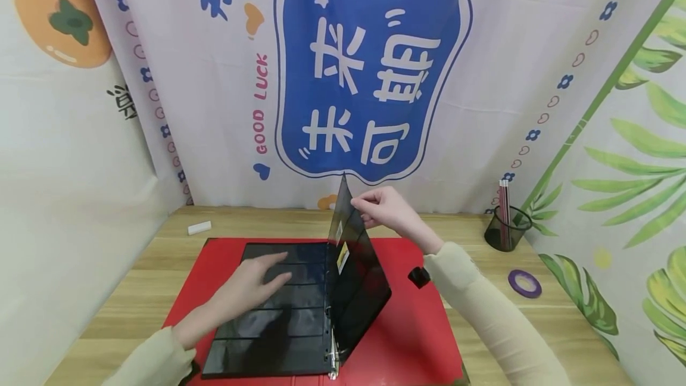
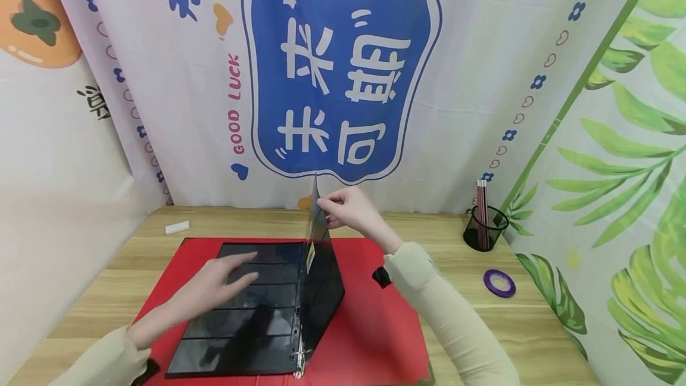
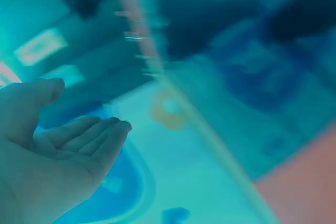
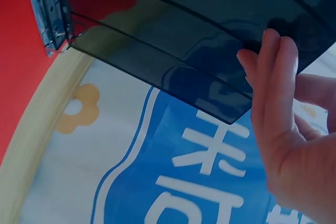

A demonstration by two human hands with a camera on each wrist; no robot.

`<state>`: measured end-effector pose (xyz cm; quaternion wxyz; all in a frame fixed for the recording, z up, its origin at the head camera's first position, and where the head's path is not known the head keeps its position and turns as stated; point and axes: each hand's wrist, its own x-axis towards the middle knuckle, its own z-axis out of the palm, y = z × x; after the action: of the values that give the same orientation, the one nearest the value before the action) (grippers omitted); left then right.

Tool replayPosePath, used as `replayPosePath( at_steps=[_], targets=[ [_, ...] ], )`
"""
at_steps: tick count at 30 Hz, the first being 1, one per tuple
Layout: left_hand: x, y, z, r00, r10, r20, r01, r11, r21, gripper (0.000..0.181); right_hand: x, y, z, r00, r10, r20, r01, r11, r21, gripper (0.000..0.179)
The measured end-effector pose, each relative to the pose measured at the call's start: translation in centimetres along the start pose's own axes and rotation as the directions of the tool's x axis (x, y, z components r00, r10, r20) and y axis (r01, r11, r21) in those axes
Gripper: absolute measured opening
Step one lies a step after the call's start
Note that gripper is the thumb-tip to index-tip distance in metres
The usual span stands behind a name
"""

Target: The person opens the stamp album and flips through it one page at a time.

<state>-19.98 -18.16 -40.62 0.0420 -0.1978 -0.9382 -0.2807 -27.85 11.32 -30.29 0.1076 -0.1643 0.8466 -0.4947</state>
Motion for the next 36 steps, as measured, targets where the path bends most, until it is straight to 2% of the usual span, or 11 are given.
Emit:
replayPosePath(
  at_steps=[4, 7, 9, 13, 19, 27, 32, 36],
  targets=[
    [1.7, 3.8, -1.2, 1.0, -0.014, -0.019, 0.011, 0.987, -0.159, 0.045, 0.2, -0.7, 1.0, 0.999, -0.028, -0.02, 0.028, 0.999, -0.039, 0.028],
    [2.6, 5.9, -1.7, 1.0, -0.019, -0.019, 0.013, 0.969, -0.245, 0.044, 0.5, -1.0, 1.8, 0.999, -0.045, -0.025, 0.044, 0.999, -0.029, 0.027],
    [3.1, 6.9, -2.0, 0.999, -0.032, -0.016, 0.026, 0.957, -0.288, 0.044, 0.7, -1.1, 2.3, 0.998, -0.061, -0.02, 0.061, 0.998, -0.021, 0.028],
    [3.8, 8.2, -2.4, 0.997, -0.075, -0.026, 0.061, 0.94, -0.336, 0.044, 0.9, -1.3, 3.2, 0.995, -0.1, -0.006, 0.1, 0.995, -0.018, 0.029],
    [4.0, 8.9, -2.8, 0.989, -0.143, -0.038, 0.122, 0.933, -0.339, 0.051, 0.7, -1.7, 4.1, 0.99, -0.141, -0.018, 0.14, 0.989, -0.04, 0.026],
    [3.9, 9.2, -3.2, 0.99, -0.141, -0.029, 0.122, 0.929, -0.348, 0.049, 0.8, -1.2, 4.6, 0.981, -0.19, -0.035, 0.187, 0.98, -0.069, 0.027],
    [3.5, 9.0, -4.0, 0.986, -0.165, -0.027, 0.145, 0.922, -0.359, 0.042, 0.7, 0.2, 4.2, 0.987, -0.156, -0.039, 0.155, 0.987, -0.03, 0.029],
    [3.0, 8.5, -4.7, 0.978, -0.209, -0.026, 0.184, 0.91, -0.371, 0.04, 0.7, 2.5, 3.3, 0.994, -0.098, -0.054, 0.096, 0.995, -0.038, 0.032]
  ],
)
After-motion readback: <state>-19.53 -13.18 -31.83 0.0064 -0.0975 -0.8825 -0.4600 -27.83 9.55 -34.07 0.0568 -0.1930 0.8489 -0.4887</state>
